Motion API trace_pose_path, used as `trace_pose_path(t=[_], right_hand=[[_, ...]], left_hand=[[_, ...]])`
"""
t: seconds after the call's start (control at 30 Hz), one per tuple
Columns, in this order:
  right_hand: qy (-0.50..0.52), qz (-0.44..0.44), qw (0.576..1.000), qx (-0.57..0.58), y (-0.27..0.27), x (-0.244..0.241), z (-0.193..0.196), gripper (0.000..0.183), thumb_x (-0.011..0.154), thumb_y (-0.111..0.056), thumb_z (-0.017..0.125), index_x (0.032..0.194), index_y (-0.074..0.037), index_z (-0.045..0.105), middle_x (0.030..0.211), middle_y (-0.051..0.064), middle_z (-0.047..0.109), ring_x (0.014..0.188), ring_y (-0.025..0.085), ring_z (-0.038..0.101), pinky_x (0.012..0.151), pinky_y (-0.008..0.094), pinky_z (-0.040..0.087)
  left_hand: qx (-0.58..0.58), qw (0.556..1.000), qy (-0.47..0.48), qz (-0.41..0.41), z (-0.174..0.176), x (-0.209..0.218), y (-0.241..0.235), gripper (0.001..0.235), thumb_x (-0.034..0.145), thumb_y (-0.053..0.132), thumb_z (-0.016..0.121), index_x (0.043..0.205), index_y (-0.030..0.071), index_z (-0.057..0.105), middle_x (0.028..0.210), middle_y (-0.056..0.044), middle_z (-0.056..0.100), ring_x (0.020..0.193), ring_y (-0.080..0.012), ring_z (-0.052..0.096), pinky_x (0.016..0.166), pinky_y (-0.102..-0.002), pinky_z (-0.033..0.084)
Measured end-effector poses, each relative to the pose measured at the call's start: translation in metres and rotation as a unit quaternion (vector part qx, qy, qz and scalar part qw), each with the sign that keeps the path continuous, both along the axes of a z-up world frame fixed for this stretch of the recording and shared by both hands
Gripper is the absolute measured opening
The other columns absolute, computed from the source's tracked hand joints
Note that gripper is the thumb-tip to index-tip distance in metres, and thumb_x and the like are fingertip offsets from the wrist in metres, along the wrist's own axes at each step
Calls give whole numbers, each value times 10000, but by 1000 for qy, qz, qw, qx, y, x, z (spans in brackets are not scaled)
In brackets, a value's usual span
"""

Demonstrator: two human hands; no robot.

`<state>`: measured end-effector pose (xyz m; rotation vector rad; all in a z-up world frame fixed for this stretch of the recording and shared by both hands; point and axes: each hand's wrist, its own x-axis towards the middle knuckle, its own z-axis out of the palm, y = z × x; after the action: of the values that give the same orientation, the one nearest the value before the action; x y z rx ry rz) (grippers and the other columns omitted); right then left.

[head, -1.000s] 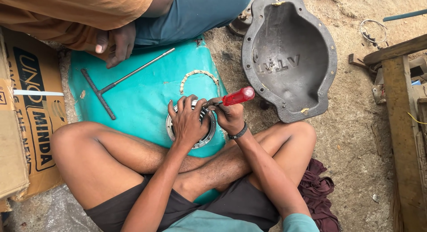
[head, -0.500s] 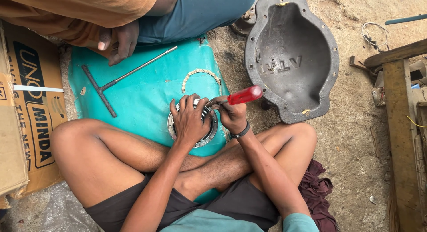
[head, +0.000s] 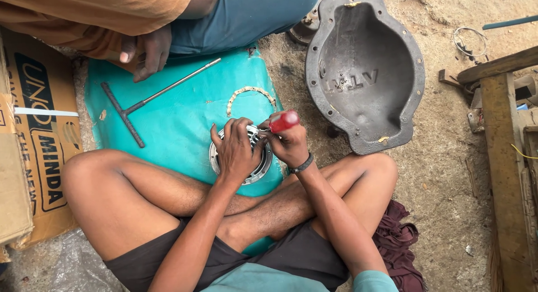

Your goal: The person sits on the ground holding a round metal grille against a cast housing and drives screws with a red-handled screwdriver, tightening fasteners around the grille. A second person occasionally steadies the parts and hands over screws while the person continues fastening.

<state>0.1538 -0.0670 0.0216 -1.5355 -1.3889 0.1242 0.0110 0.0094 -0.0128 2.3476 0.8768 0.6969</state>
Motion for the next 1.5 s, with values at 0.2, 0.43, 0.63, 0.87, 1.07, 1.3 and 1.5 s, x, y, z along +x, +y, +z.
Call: trace_pose_path(t=[0.2, 0.43, 0.63, 0.87, 1.07, 1.3, 1.5], right_hand=[[-12, 33, 999, -2, -3, 4, -3, 238, 757, 74, 714, 963, -43, 736, 963, 117, 710, 891, 277, 710, 780, 365, 583], [1, 0, 999, 37, -6, -6, -2, 250, 790, 88, 713, 998, -48, 732, 983, 127, 701, 911, 285, 722, 796, 356, 596], [-19, 7, 1000, 23, -9, -12, 5, 257, 761, 13, 812, 997, 13, 710, 973, 145, 708, 900, 294, 713, 791, 371, 591], [-18, 14, 999, 36, -10, -17, -3, 275, 759, 42, 759, 1030, 28, 713, 979, 141, 697, 929, 293, 718, 819, 374, 598], [-23, -1, 999, 38, -11, -17, 2, 271, 793, -25, 818, 1033, 18, 699, 989, 141, 682, 920, 302, 709, 815, 378, 590], [-51, 7, 998, 28, -14, -15, 2, 285, 798, 16, 753, 1080, 22, 710, 1003, 138, 692, 918, 293, 722, 808, 376, 603], [64, -37, 997, 30, -21, -11, -11, 185, 880, -28, 794, 1028, -24, 684, 994, 103, 720, 875, 252, 745, 775, 346, 609]], left_hand=[[134, 991, 29, 4, -6, 3, -3, 273, 892, 224, 727, 1064, 64, 588, 1231, -120, 681, 1256, -372, 603, 1105, -791, 153], [190, 978, 81, -2, -24, 3, -7, 287, 929, 68, 666, 1209, 23, 622, 1302, -103, 689, 1282, -343, 622, 1172, -768, 167], [93, 994, 66, 3, -13, 10, -11, 297, 747, 127, 659, 1027, 36, 616, 1195, -210, 669, 1217, -500, 578, 1069, -808, 85], [65, 997, 20, 32, -21, 14, -15, 195, 912, 106, 642, 1086, 40, 580, 1238, -211, 646, 1319, -492, 525, 1174, -792, 100], [57, 998, 27, 25, -33, 12, -20, 251, 874, 75, 645, 1110, 0, 604, 1215, -256, 624, 1286, -533, 519, 1173, -780, 158], [91, 996, -15, -10, -36, 9, -17, 304, 835, 76, 671, 1105, -57, 628, 1259, -308, 610, 1258, -579, 522, 1151, -773, 187], [147, 989, 36, 4, -28, 13, -21, 239, 948, 68, 635, 1167, -20, 669, 1279, -265, 640, 1285, -565, 533, 1174, -761, 217]])
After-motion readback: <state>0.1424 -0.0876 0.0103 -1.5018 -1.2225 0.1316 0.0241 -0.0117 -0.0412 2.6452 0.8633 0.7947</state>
